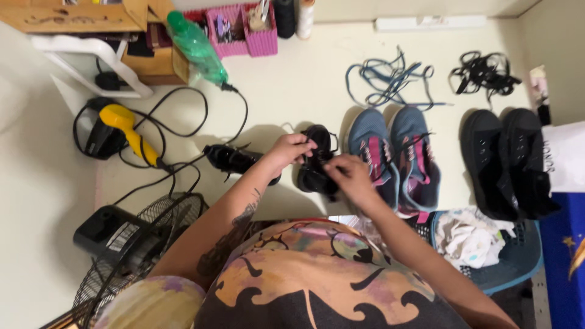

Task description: The person removes black laces from a black shoe and then threads new black laces through the eyelets, pulling them tight and tying a knot. The person then removes blue laces from a blue sneaker and begins threading new blue laces through its eyelets.

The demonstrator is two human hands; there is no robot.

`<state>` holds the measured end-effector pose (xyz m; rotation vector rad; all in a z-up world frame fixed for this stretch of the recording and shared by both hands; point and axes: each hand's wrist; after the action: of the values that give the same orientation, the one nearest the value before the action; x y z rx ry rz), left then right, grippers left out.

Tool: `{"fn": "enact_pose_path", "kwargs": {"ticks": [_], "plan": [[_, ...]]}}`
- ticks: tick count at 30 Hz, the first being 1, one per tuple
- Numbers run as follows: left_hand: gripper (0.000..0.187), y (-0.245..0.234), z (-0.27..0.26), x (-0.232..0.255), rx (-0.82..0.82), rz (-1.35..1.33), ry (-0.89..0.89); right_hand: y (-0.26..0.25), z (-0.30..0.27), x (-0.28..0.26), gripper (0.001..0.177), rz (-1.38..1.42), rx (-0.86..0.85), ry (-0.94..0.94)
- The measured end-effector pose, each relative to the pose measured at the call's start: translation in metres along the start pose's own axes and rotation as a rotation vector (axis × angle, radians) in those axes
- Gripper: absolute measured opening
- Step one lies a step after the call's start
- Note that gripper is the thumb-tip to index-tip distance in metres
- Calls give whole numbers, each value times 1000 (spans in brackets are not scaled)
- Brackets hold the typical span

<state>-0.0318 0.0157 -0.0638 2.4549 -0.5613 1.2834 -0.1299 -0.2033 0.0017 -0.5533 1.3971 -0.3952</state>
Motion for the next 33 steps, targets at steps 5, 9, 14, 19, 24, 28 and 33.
{"fn": "enact_pose_path", "kwargs": {"ticks": [5,9,14,19,24,28,33], "plan": [[17,27,-21,0,-4,56,-21,-4,-16,20,35,140,9,154],[15,33,-31,7,27,48,45,5,-10,18,46,295,18,191],[14,35,-32,9,48,47,101,9,-8,13,48,248,21,241],[17,38,-24,7,84,105,172,10,-6,8,48,214,30,238],[17,42,-18,2,81,156,211,12,-7,6,48,266,42,221],[16,45,-15,-1,94,197,233,13,-5,5,45,214,36,235],[19,36,-10,-14,239,228,237,8,11,0,26,321,-40,258]]}}
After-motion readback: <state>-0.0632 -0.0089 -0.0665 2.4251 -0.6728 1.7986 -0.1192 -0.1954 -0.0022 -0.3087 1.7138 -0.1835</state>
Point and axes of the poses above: each hand's wrist, its own z-axis towards the middle knuckle, its own y-axis out of the palm, x = y × z, and after that the axes turned 2 degrees about z, right-handed
